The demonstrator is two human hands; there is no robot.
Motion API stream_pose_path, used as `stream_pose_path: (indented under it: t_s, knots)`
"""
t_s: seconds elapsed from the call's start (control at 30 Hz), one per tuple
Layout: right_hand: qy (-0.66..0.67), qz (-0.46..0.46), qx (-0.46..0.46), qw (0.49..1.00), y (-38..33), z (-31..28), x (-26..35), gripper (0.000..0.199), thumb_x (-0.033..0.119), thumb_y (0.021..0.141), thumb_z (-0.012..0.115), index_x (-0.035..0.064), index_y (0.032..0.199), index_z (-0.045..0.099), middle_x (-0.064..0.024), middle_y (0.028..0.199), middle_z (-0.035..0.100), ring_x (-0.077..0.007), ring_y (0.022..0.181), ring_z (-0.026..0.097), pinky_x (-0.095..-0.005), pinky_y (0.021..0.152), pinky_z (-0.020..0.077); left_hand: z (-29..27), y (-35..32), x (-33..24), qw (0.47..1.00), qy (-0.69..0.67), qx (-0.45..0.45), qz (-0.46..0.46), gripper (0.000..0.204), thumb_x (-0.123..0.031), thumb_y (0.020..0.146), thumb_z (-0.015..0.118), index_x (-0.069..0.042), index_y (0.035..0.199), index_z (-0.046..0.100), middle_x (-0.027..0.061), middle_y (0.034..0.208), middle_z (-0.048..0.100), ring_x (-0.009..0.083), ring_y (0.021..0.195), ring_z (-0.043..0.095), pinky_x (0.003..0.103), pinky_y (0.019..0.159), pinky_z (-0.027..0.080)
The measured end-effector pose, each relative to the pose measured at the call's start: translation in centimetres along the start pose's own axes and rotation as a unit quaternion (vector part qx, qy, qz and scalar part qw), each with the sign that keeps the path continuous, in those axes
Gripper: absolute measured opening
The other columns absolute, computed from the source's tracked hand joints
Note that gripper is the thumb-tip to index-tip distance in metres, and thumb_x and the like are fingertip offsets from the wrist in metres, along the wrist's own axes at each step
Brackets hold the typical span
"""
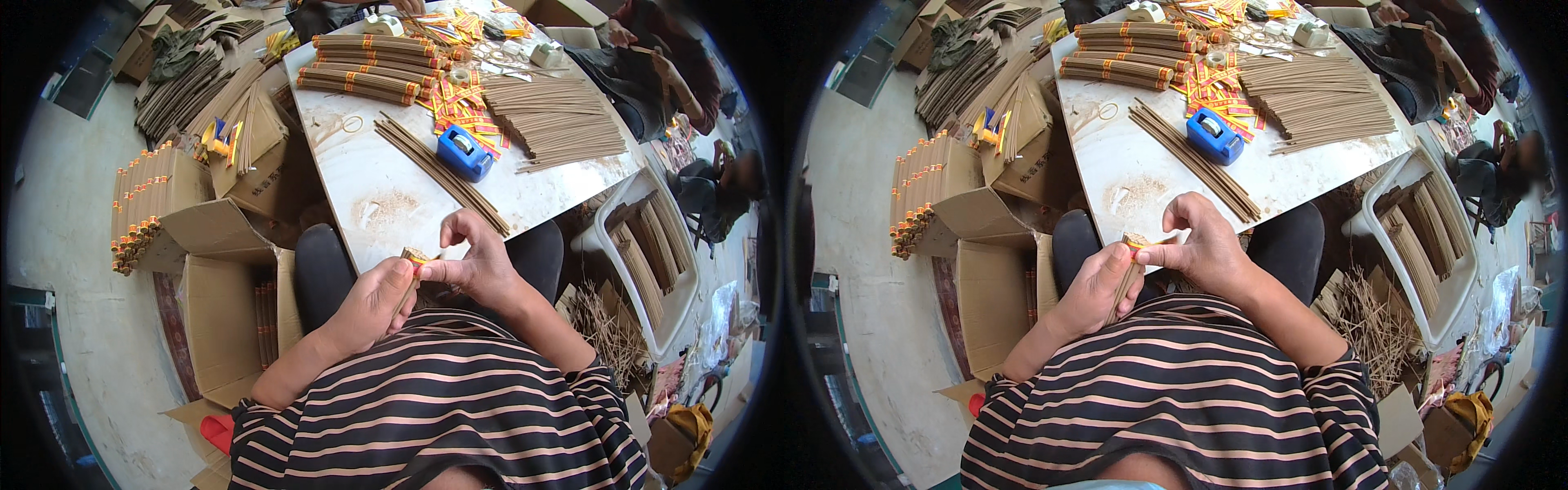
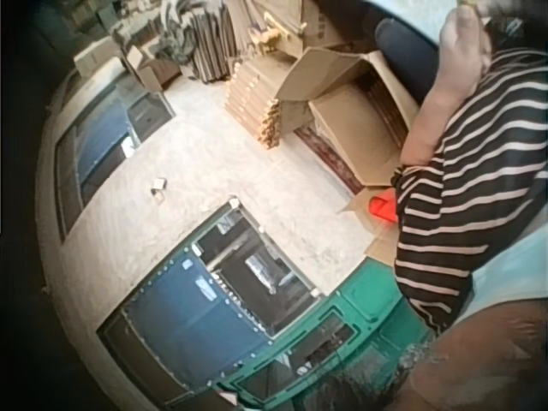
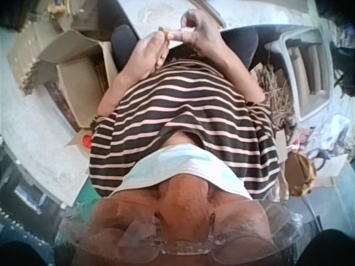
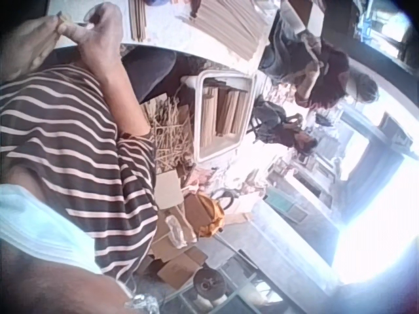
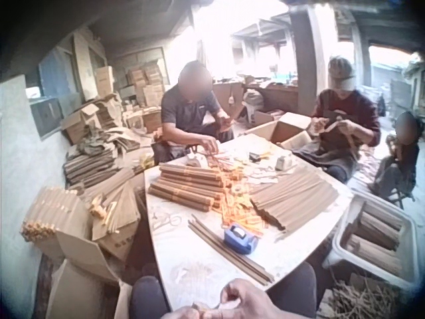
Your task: The person gathers thin wooden sticks from a table, aligns them into bundles, and secures each bundle with a small paper wrapper. The person places the finished bundles into a cardboard box.
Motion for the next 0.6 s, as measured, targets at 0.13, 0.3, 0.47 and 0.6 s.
stream_pose_path:
  t_s: [0.13,0.3,0.47,0.6]
  knots:
    - [0.000,0.179,0.096,0.979,-1.3,0.5,0.0,0.032,0.028,0.074,0.073,-0.0016,0.074,0.061,-0.0087,0.065,0.057,-0.0114,0.058,0.049,-0.0273,0.052,0.0420,-0.2,-0.2,-0.5,0.996,0.077,-0.050,0.022,0.047,-0.047,0.095,0.031,-0.002,0.095,0.045,0.0007,0.066,0.044,0.0049,0.052,0.040,0.016,0.046,0.034]
    - [0.027,0.202,0.167,0.965,-2.3,1.5,0.6,0.031,0.025,0.085,0.061,-0.0043,0.095,0.062,-0.0040,0.074,0.060,-0.0076,0.064,0.052,-0.0214,0.058,0.0459,0.7,-0.4,-1.4,0.990,0.121,-0.055,0.056,0.052,-0.049,0.094,0.029,0.000,0.102,0.045,0.0003,0.068,0.044,0.0037,0.055,0.040,0.016,0.048,0.035]
    - [0.150,0.215,0.193,0.946,-2.8,2.2,0.3,0.029,0.023,0.087,0.058,-0.0030,0.101,0.059,-0.0017,0.083,0.059,-0.0075,0.075,0.052,-0.0212,0.069,0.0454,1.3,-0.4,-0.9,0.995,0.091,-0.011,0.039,0.055,-0.050,0.094,0.028,0.002,0.103,0.044,0.0007,0.068,0.044,0.0044,0.055,0.041,0.016,0.050,0.035]
    - [0.216,0.197,0.235,0.927,-2.8,2.5,-0.2,0.027,0.021,0.086,0.060,-0.0022,0.100,0.058,-0.0005,0.084,0.058,-0.0079,0.074,0.050,-0.0217,0.066,0.0433,1.7,-0.2,-0.2,0.998,0.050,0.038,0.013,0.056,-0.050,0.093,0.033,0.003,0.106,0.044,0.0008,0.066,0.045,0.0048,0.054,0.042,0.016,0.050,0.038]
Point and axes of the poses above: each hand's wrist, its own y-axis towards the middle knuckle, its own z-axis out of the palm, x = y × z, the point moved 9 cm from there along y, towards the middle knuckle
